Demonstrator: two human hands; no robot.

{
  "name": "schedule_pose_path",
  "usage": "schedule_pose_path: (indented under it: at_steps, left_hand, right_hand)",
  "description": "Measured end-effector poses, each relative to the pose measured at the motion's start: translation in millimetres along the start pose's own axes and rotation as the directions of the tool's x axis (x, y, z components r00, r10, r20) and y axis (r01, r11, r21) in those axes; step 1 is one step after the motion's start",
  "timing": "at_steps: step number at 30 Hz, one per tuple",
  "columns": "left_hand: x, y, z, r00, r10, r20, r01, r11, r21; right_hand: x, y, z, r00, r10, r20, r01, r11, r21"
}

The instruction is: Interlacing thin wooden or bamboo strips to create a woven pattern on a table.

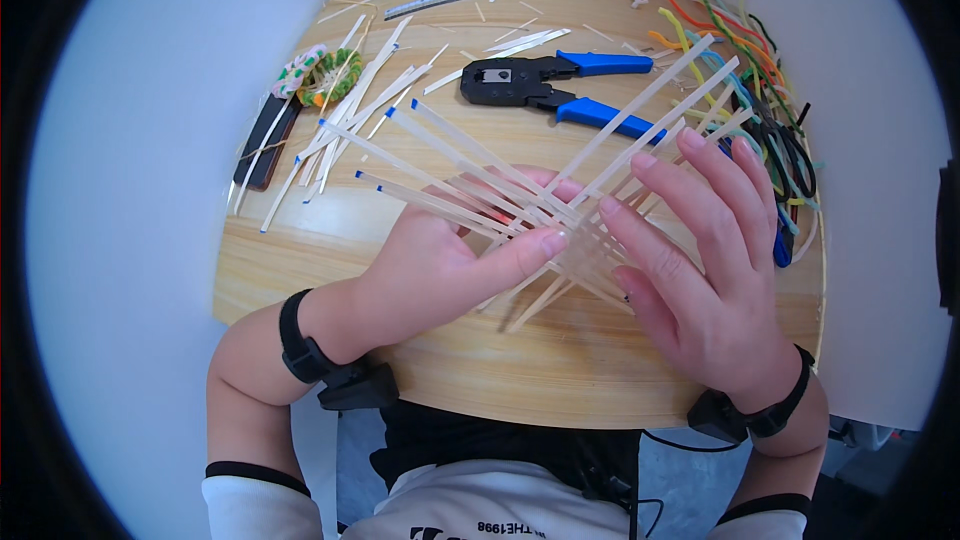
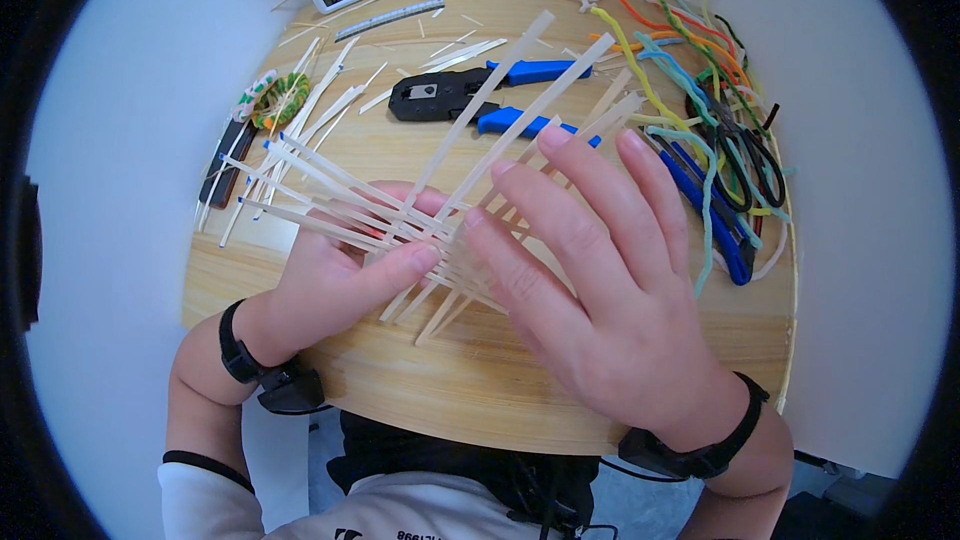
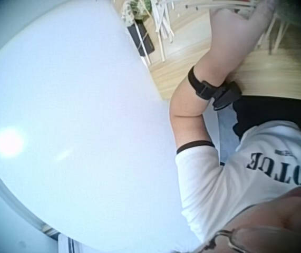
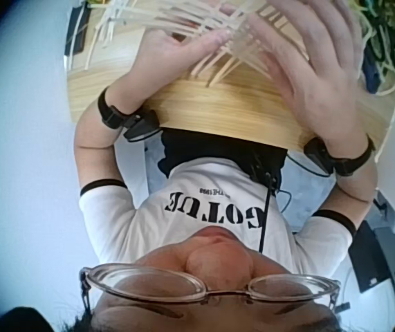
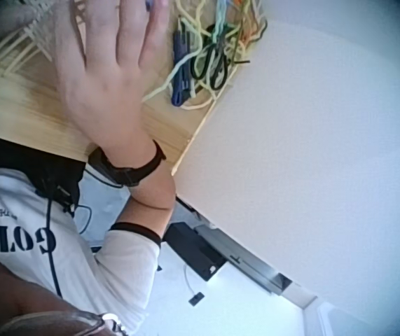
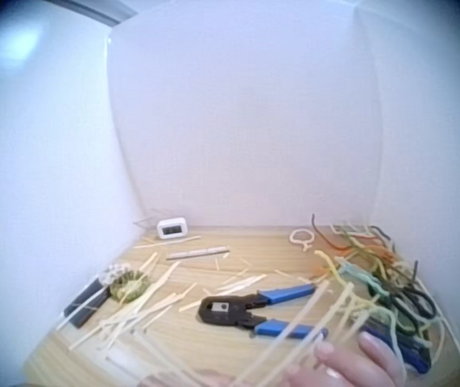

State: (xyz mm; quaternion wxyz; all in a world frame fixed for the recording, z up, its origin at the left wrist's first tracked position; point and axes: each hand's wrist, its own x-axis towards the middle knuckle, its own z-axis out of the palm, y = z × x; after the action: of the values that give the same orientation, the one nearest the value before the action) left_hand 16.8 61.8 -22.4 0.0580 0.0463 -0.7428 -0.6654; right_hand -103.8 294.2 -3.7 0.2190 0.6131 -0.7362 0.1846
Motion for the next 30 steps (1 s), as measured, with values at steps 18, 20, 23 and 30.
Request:
schedule_pose_path:
  at_steps: [18, 20, 23, 30]
  left_hand:
    - [-0.2, -1.0, -0.4, 0.999, -0.021, 0.032, 0.021, 1.000, -0.002]
    - [1.1, -6.8, -1.6, 0.994, 0.092, 0.057, -0.096, 0.994, 0.062]
    - [1.5, -8.3, -0.8, 0.991, 0.120, 0.058, -0.123, 0.990, 0.065]
    - [0.9, -3.6, -0.8, 0.996, 0.074, 0.057, -0.078, 0.995, 0.067]
  right_hand:
    - [1.1, -1.6, -1.0, 1.000, -0.008, 0.020, 0.008, 1.000, 0.021]
    - [1.8, -1.4, -1.3, 0.999, -0.014, 0.030, 0.013, 1.000, 0.017]
    - [1.7, -0.4, -1.6, 0.999, -0.009, 0.032, 0.008, 0.999, 0.031]
    - [0.4, 4.5, 1.1, 1.000, -0.018, 0.015, 0.017, 0.997, 0.080]
